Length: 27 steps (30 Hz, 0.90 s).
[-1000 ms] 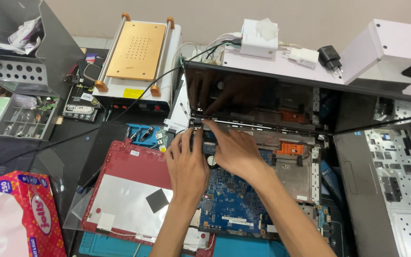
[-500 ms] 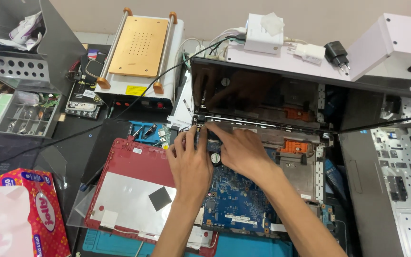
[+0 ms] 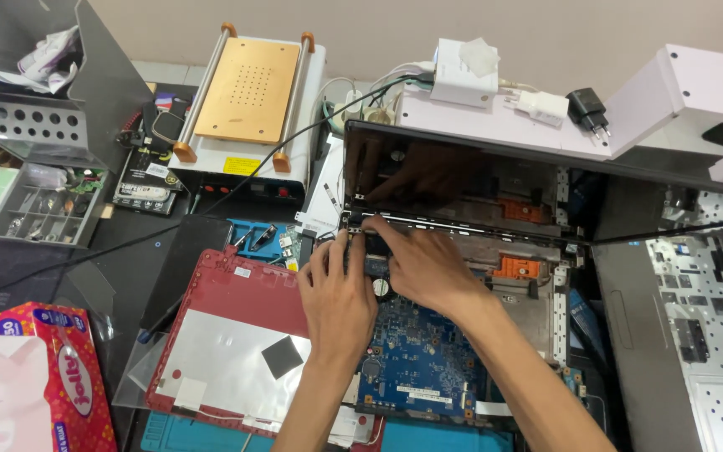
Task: The person works at a repair bench on a disassembled laptop. They move a keyboard aside, position the laptop shell, place the motherboard with attached cooling fan into the chassis, align it under the screen hinge area, and press along the top edge to seat the board and components into place.
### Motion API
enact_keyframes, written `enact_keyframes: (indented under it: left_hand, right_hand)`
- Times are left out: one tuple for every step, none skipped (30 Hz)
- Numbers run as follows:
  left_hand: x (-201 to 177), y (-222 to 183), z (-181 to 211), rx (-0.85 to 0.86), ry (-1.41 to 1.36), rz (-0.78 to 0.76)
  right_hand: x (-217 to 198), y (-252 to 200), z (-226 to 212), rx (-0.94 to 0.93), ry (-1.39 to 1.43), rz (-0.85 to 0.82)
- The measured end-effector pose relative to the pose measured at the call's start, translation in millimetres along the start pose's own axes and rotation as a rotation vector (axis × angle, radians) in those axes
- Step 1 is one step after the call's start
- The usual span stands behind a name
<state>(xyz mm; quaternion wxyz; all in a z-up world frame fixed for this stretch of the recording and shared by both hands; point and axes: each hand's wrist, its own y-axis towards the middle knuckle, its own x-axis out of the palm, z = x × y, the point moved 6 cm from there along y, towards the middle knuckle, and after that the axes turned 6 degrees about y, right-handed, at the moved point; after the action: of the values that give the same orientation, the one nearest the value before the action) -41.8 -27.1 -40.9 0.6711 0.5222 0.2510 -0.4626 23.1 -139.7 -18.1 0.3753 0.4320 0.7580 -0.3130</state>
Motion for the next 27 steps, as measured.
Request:
enact_keyframes:
  left_hand:
    - [-1,4,0,-0.001,0.002,-0.003]
    - [0,4,0,0.001,-0.001,-0.004]
    - [0,3,0,-0.002,-0.013,-0.007]
    - [1,3,-1,-0.005,-0.024,-0.01]
    - [0,3,-1,-0.005,-0.025,-0.009]
    - [0,3,0,0.003,-0.016,-0.012]
    - [-1,2,1,0.013,-0.008,-0.017]
    - [-1,4,1,0.016,-0.008,-0.017]
    - [-2,4,1,0.006,-0.03,-0.013]
    - [-3,3,0,-0.004,-0.051,-0.008]
    - [-2,6,0,-0.002,-0.049,-0.005]
    - [-2,9,0,-0.009,-0.046,-0.013]
    - [-2,6,0,-0.022,-0.041,-0.034]
    - [-1,4,1,-0.029,-0.037,-0.043]
    - [-1,6,1,-0.034,-0.028,-0.043]
    - [0,8,1,-0.038,-0.018,-0.043]
    - [-1,12,2,-0.035,-0.015,-0.04]
    - [-2,15,3,-0.037,-0.003,-0.053]
    - [-3,14,4,-0.047,0.007,-0.074]
    - [-3,13,3,-0.051,0.009,-0.08]
    - [-4,14,4,-0.045,0.009,-0.079]
    - [-4,15,4,-0.039,0.008,-0.078]
    - [-4,15,4,-0.034,0.008,-0.078]
    - [-6,15,5,-0.01,0.017,-0.04]
    - [-8,12,6,0.009,0.025,-0.012]
    - [-4,11,6,0.009,0.023,-0.021]
    - [-1,11,7,0.036,0.068,-0.008]
  right_hand:
    - [0,2,2,-0.058,0.0,0.065]
    - [1,3,3,-0.054,0.0,0.066]
    - [4,3,5,-0.041,0.003,0.05]
    - [6,4,6,-0.028,0.007,0.033]
    - [4,4,5,-0.028,0.006,0.034]
    - [2,4,3,-0.031,-0.016,0.032]
    - [1,3,2,-0.032,-0.036,0.031]
    - [-1,2,1,-0.031,-0.034,0.033]
    - [-1,1,1,-0.005,-0.019,0.011]
    - [-1,0,1,0.02,-0.003,-0.011]
    - [0,2,4,0.017,-0.003,-0.008]
    - [2,3,7,0.027,-0.008,-0.011]
    - [7,1,10,0.041,-0.008,-0.027]
    - [12,0,13,0.042,-0.002,-0.037]
    - [10,2,13,-0.021,0.008,0.026]
    - [8,4,13,-0.083,0.018,0.089]
    - [4,4,10,-0.086,0.02,0.093]
    - [3,5,10,-0.024,-0.004,0.044]
    - [5,3,11,0.041,-0.027,-0.016]
    - [8,2,11,0.041,-0.024,-0.023]
    - [7,2,11,0.025,-0.02,0.007]
    - [5,1,12,0.009,-0.016,0.037]
    - [4,0,10,0.011,-0.015,0.041]
    - [3,-1,11,0.041,-0.014,0.04]
    - [5,-5,12,0.076,-0.01,0.028]
    - [10,-8,16,0.083,-0.006,0.023]
    - [9,-9,14,0.012,-0.014,0.093]
